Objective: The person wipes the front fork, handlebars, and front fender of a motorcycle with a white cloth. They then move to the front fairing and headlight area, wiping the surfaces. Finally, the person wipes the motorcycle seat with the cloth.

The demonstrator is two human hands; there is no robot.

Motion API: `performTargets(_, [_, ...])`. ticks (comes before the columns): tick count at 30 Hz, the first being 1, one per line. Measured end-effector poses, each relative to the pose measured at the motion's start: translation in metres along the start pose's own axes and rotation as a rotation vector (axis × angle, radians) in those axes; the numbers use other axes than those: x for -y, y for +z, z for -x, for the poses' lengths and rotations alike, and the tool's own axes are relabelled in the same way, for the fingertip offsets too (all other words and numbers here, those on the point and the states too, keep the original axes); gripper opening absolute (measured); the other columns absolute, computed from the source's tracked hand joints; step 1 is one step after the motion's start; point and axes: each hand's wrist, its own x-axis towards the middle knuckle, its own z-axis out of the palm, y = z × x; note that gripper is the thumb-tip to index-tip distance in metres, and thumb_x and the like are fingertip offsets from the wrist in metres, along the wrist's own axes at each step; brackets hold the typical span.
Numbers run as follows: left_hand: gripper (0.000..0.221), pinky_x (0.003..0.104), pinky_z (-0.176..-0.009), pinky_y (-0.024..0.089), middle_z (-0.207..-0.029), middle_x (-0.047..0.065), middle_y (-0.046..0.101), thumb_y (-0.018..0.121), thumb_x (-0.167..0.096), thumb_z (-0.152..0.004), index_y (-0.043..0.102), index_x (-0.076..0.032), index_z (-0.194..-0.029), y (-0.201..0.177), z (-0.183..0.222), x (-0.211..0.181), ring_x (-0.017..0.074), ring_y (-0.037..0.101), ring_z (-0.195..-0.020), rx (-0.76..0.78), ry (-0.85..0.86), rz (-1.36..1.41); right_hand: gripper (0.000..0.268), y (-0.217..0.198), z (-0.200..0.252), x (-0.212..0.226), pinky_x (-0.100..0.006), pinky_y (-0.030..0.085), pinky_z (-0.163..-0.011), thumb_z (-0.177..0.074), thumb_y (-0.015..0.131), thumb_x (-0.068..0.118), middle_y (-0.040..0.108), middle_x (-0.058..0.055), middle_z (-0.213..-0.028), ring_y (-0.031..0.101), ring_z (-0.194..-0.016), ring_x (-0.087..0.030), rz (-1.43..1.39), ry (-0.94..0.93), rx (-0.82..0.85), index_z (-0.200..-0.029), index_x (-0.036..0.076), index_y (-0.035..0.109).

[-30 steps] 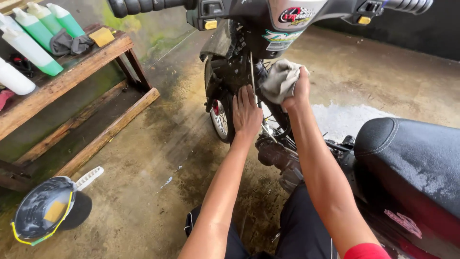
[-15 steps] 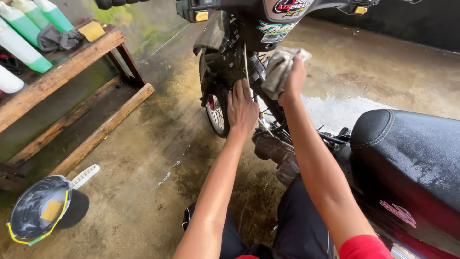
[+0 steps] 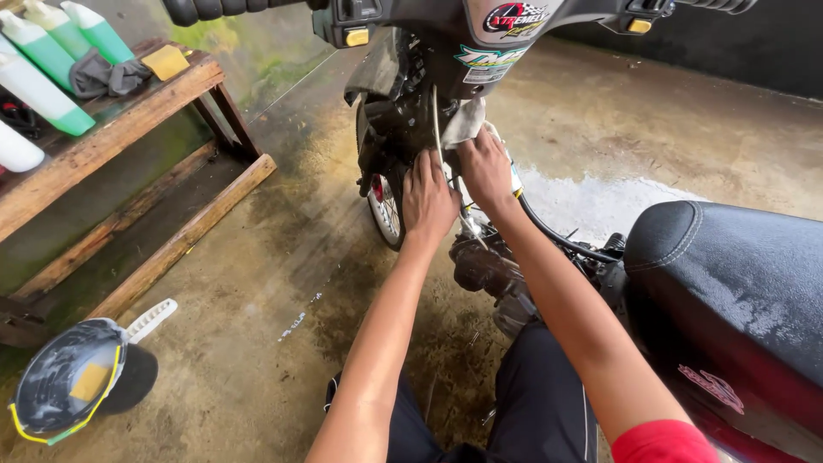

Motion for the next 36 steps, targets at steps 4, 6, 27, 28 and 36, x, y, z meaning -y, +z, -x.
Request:
performTargets(4, [0.074,0.044,-0.106,0.034,-0.142,0.018,0.034,0.053,-0.024,-0.075,0.032,0.002,-0.141,-0.018,-0.002,-0.003,0.0300,0.040,-0.133,0.088,-0.010,0.017,0.012,-0.017,-0.025,-0.003,-0.051,0.054,-0.055,-0.088,0.058,0.023,0.058,-0.009,-0.087,0.067,-0.067,-0.042,-0.002,0.297,0.270,-0.087,0.012,0.061])
performTargets(6, [0.075,0.043,-0.104,0.039,-0.137,0.018,0.041,0.053,-0.023,-0.073,0.035,0.002,-0.141,-0.021,-0.003,-0.004,0.0292,0.045,-0.129,0.017,0.002,0.003,0.026,-0.036,-0.046,-0.002,-0.045,0.046,-0.059,-0.096,0.058,0.033,0.065,-0.010,-0.065,0.068,-0.070,-0.037,-0.344,0.561,0.095,-0.079,0.016,0.067])
performTargets(27, [0.074,0.047,-0.107,0.036,-0.145,0.022,0.038,0.048,-0.022,-0.079,0.028,0.003,-0.146,-0.029,0.002,0.000,0.0322,0.037,-0.137,0.134,0.016,0.081,0.023,-0.115,-0.064,0.032,-0.027,0.045,-0.057,-0.102,0.053,0.024,0.063,-0.004,-0.063,0.060,-0.058,-0.016,-0.413,0.518,-0.073,-0.088,0.011,0.065])
performTargets(28, [0.074,0.047,-0.107,0.036,-0.145,0.022,0.038,0.048,-0.022,-0.079,0.028,0.003,-0.146,-0.030,0.001,-0.002,0.0322,0.037,-0.137,0.127,0.019,0.078,0.023,-0.100,-0.052,0.028,-0.027,0.045,-0.057,-0.102,0.053,0.024,0.063,-0.004,-0.063,0.060,-0.058,-0.016,-0.414,0.515,-0.081,-0.088,0.011,0.065])
performTargets(36, [0.075,0.046,-0.110,0.033,-0.147,0.021,0.035,0.050,-0.017,-0.079,0.025,0.001,-0.147,-0.040,-0.008,-0.005,0.0311,0.036,-0.137,0.190,-0.079,0.197,0.059,-0.100,-0.049,0.027,-0.054,0.038,-0.103,-0.102,0.032,0.048,0.035,-0.022,-0.148,0.037,-0.135,-0.039,-0.080,0.294,0.546,-0.137,0.004,0.049])
